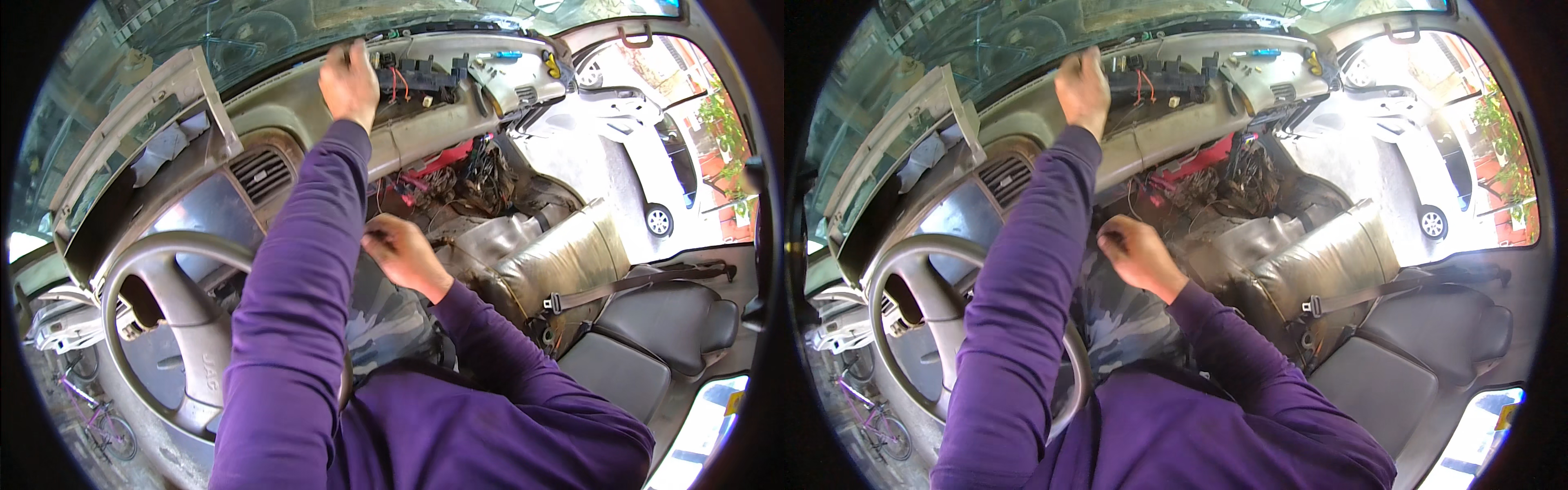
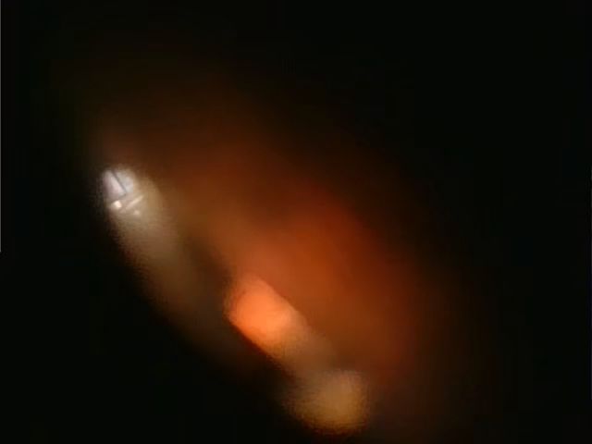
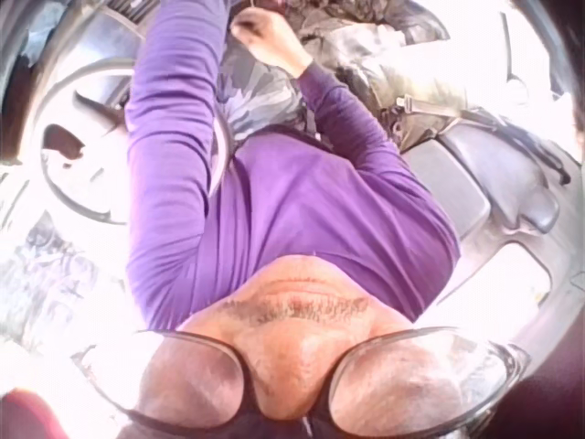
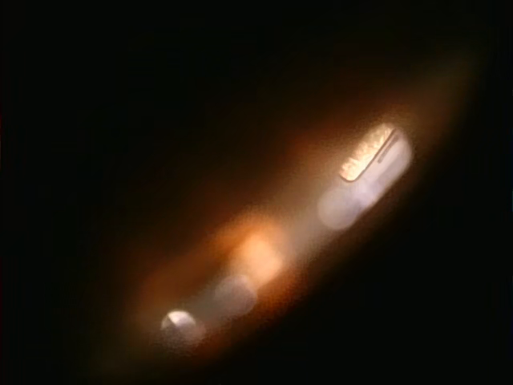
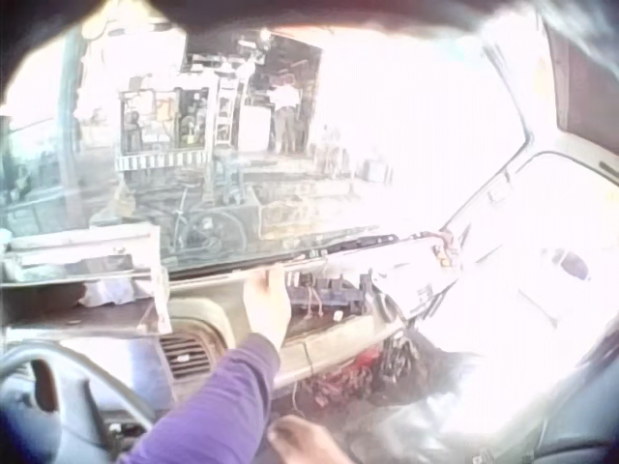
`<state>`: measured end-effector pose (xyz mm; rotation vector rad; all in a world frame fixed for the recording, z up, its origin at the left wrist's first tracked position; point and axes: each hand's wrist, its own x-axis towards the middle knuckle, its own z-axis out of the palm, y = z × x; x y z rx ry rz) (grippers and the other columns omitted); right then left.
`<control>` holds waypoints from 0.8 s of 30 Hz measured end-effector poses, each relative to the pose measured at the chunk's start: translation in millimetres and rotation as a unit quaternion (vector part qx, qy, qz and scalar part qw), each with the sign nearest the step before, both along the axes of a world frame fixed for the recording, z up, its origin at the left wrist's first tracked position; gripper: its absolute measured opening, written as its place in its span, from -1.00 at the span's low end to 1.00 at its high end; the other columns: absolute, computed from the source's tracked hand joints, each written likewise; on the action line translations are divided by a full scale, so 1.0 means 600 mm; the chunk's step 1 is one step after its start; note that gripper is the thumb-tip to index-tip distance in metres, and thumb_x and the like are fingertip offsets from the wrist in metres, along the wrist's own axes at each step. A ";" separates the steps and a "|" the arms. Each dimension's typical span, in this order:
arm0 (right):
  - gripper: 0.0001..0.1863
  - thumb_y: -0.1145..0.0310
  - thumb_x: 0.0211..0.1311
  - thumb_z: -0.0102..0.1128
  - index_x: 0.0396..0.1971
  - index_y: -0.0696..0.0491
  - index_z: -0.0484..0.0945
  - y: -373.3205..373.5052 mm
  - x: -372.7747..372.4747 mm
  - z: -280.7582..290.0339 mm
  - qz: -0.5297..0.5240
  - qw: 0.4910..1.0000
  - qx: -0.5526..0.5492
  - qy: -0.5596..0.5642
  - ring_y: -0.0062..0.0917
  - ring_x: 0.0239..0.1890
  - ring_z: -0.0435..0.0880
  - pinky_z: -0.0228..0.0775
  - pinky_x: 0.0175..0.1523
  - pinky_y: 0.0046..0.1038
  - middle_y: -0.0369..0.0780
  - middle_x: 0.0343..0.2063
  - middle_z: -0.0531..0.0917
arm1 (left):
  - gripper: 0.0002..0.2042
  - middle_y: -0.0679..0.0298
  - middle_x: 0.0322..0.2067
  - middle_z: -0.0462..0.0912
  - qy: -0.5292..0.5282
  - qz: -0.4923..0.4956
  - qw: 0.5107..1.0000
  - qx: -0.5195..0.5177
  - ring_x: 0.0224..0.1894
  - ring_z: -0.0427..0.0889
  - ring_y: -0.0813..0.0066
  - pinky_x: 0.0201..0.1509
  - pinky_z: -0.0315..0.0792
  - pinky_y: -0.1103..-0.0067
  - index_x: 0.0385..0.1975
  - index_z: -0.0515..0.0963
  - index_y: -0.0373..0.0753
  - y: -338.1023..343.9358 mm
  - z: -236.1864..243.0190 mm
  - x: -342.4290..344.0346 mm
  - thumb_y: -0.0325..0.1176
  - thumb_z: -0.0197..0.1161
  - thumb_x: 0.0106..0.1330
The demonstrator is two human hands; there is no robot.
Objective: The person works inside a vehicle's cabin, manipulating exposed wires near the dashboard and steering column. They connect wire ends, route cables through the dashboard area, and wrap connections with black electrical tape. The task involves repeated handling of small wire segments and connectors.
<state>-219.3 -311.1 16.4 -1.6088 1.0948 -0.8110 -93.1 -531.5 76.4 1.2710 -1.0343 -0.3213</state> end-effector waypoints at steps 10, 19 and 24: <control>-0.78 0.39 0.33 0.13 -0.22 0.25 0.61 0.059 0.096 -0.120 0.171 0.977 -0.023 0.124 -0.06 -0.30 0.70 0.51 -0.16 -0.23 0.10 -0.35 0.69 | -0.73 0.32 -0.48 0.52 -0.436 -0.077 0.896 0.038 -0.41 0.47 0.55 -0.27 0.42 0.55 -0.36 0.58 -0.26 0.337 0.355 0.204 -0.14 0.19 0.33; -0.73 0.27 0.38 0.14 -0.17 0.19 0.61 0.055 0.198 -0.128 0.198 0.972 0.109 0.063 -0.08 -0.19 0.69 0.51 -0.11 -0.16 0.04 -0.28 0.70 | -0.58 0.03 -0.11 0.73 -0.575 0.002 0.774 0.264 0.05 0.67 0.19 0.19 0.44 0.39 -0.07 0.66 -0.32 0.430 0.273 0.517 -0.05 0.36 0.31; -0.67 0.27 0.40 0.20 0.02 0.17 0.56 0.062 0.276 -0.212 0.173 0.983 -0.059 -0.006 -0.33 -0.13 0.74 0.57 0.01 -0.33 -0.02 -0.23 0.71 | -0.56 0.02 -0.15 0.72 -0.499 -0.022 0.819 0.282 -0.03 0.66 0.22 0.11 0.47 0.41 -0.07 0.63 -0.39 0.431 0.238 0.518 -0.06 0.34 0.37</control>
